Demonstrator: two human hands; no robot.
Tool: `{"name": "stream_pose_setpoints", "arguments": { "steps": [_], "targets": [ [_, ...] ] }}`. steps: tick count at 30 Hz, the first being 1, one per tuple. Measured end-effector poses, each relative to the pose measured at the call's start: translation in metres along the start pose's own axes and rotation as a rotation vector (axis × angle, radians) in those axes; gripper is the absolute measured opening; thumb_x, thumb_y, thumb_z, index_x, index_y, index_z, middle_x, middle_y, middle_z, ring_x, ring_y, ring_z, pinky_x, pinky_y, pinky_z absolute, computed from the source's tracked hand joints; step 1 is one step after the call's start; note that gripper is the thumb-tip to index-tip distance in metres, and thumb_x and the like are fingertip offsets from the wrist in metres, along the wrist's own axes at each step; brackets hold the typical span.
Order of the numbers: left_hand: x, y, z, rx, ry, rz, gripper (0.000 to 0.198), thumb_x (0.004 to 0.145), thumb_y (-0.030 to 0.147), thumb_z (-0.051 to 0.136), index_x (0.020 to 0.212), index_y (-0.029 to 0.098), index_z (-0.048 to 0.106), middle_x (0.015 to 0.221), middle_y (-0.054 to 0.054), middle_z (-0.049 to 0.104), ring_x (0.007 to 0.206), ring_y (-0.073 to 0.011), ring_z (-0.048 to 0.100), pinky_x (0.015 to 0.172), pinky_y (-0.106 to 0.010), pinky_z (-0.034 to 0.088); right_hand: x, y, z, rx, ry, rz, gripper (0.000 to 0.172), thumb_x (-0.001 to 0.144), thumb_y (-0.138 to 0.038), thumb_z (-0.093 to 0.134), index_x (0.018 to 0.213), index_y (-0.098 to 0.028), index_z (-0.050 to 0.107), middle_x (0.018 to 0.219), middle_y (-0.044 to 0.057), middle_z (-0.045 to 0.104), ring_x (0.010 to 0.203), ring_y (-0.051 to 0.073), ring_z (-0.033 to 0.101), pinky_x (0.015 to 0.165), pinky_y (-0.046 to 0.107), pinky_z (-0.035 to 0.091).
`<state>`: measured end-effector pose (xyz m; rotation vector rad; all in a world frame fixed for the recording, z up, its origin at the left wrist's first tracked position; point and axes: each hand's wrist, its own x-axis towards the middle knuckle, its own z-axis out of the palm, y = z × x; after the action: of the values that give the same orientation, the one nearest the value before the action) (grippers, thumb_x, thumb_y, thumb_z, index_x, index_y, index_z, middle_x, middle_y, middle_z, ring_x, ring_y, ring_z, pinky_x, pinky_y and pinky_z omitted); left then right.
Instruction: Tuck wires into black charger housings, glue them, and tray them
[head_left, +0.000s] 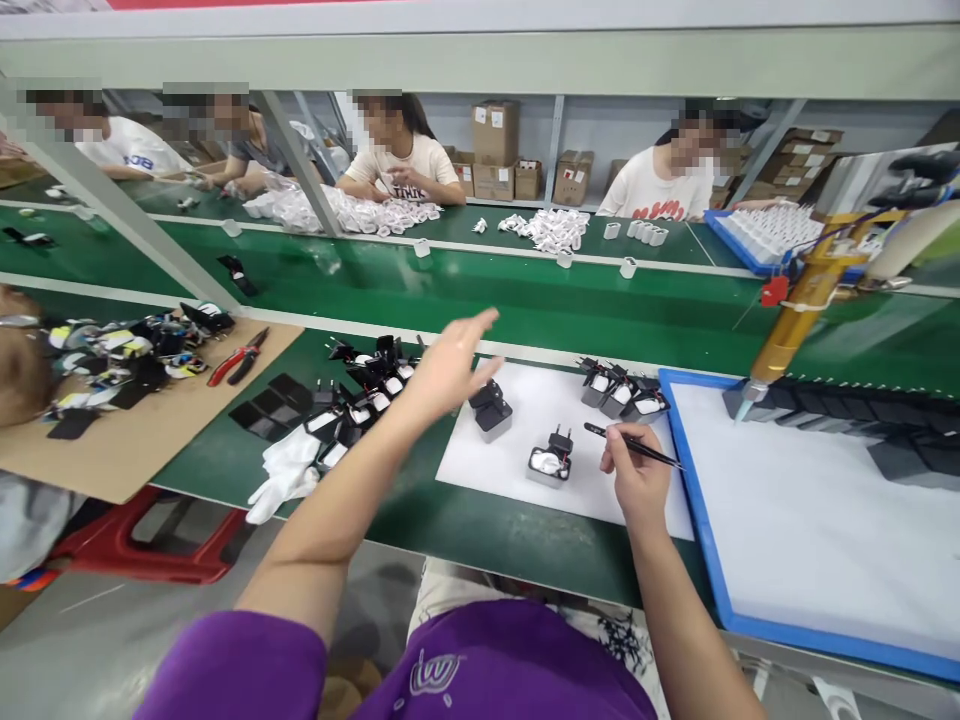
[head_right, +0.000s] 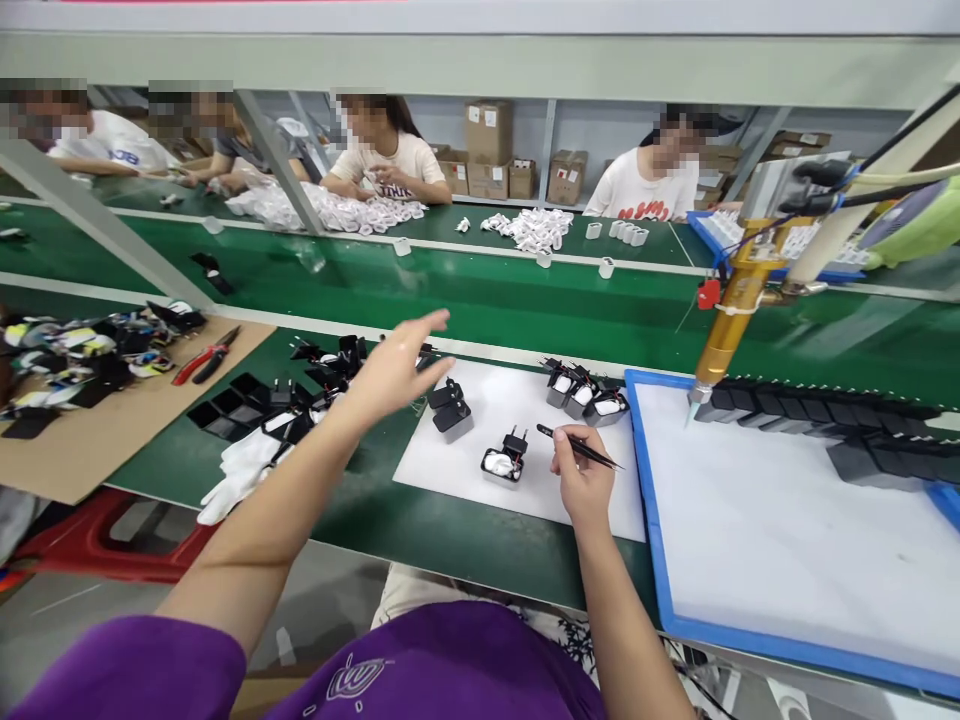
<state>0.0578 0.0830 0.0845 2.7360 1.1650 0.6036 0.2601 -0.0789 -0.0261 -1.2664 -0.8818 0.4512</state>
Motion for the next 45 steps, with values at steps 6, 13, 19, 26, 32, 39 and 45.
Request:
{"name": "stream_pose_setpoints", "arguments": {
  "steps": [6, 13, 19, 26, 32, 39, 45],
  "targets": [
    [-0.071, 0.052, 0.053, -0.579, -0.237, 0.048, 0.059, 0.086, 0.039, 0.061, 0.137, 0.022, 0.036, 0.137, -0.013, 0.052, 0.125, -0.0249, 0.052, 0.105, -0.043, 0.043, 0.000, -0.002, -0.001, -0.035, -0.003, 0.022, 0.018, 0.086, -0.036, 0.062, 0.084, -0.019, 0.059, 0.053, -0.006, 0.053, 0.044, 0.009, 0.051, 0.047, 0.023, 0.042],
    [-0.053, 0.044, 0.117, -1.133, -0.495, -0.175, 0.053, 0.078, 0.030, 0.071, 0.124, 0.018, 0.046, 0.118, -0.013, 0.066, 0.113, -0.0231, 0.061, 0.100, -0.045, 0.044, 0.000, 0.000, -0.001, -0.073, -0.033, 0.012, 0.018, 0.086, -0.036, 0.060, 0.083, -0.019, 0.059, 0.059, -0.004, 0.055, 0.046, 0.009, 0.051, 0.046, 0.023, 0.042],
    [-0.053, 0.054, 0.113, -1.009, -0.398, -0.041, 0.036, 0.082, 0.029, 0.062, 0.113, 0.019, 0.047, 0.099, -0.006, 0.070, 0.091, -0.0187, 0.067, 0.087, -0.038, 0.050, 0.000, -0.003, -0.001, -0.086, -0.047, 0.012, 0.018, 0.086, -0.036, 0.060, 0.081, -0.019, 0.059, 0.061, -0.004, 0.055, 0.047, 0.009, 0.051, 0.047, 0.023, 0.043],
    [-0.057, 0.055, 0.117, -0.589, -0.198, 0.168, 0.038, 0.076, 0.023, 0.055, 0.113, 0.020, 0.047, 0.100, -0.006, 0.064, 0.089, -0.0210, 0.063, 0.081, -0.034, 0.050, 0.000, -0.004, -0.001, -0.121, -0.061, 0.005, 0.018, 0.087, -0.036, 0.059, 0.081, -0.020, 0.059, 0.061, -0.003, 0.055, 0.048, 0.010, 0.052, 0.048, 0.024, 0.043],
    [-0.055, 0.060, 0.096, -0.242, -0.275, 0.368, 0.039, 0.081, 0.019, 0.048, 0.119, 0.011, 0.049, 0.103, -0.014, 0.061, 0.096, -0.0278, 0.057, 0.086, -0.041, 0.045, 0.001, -0.006, -0.001, -0.134, -0.048, 0.004, 0.018, 0.087, -0.037, 0.059, 0.081, -0.020, 0.059, 0.063, -0.003, 0.057, 0.048, 0.009, 0.052, 0.048, 0.024, 0.043],
    [-0.058, 0.063, 0.070, -0.231, -0.361, 0.373, 0.040, 0.097, 0.028, 0.034, 0.134, 0.014, 0.042, 0.110, -0.014, 0.061, 0.104, -0.0262, 0.054, 0.089, -0.041, 0.044, 0.001, -0.007, 0.000, -0.141, -0.041, 0.009, 0.020, 0.086, -0.038, 0.059, 0.081, -0.019, 0.060, 0.066, -0.002, 0.059, 0.047, 0.009, 0.053, 0.049, 0.024, 0.043],
    [-0.057, 0.062, 0.078, -0.183, -0.307, 0.390, 0.036, 0.096, 0.038, 0.044, 0.120, 0.013, 0.052, 0.100, -0.013, 0.063, 0.093, -0.0257, 0.060, 0.084, -0.038, 0.047, 0.001, -0.008, 0.000, -0.150, -0.042, -0.002, 0.019, 0.087, -0.037, 0.059, 0.079, -0.020, 0.060, 0.062, -0.003, 0.057, 0.048, 0.010, 0.052, 0.050, 0.025, 0.043]
  ]
}}
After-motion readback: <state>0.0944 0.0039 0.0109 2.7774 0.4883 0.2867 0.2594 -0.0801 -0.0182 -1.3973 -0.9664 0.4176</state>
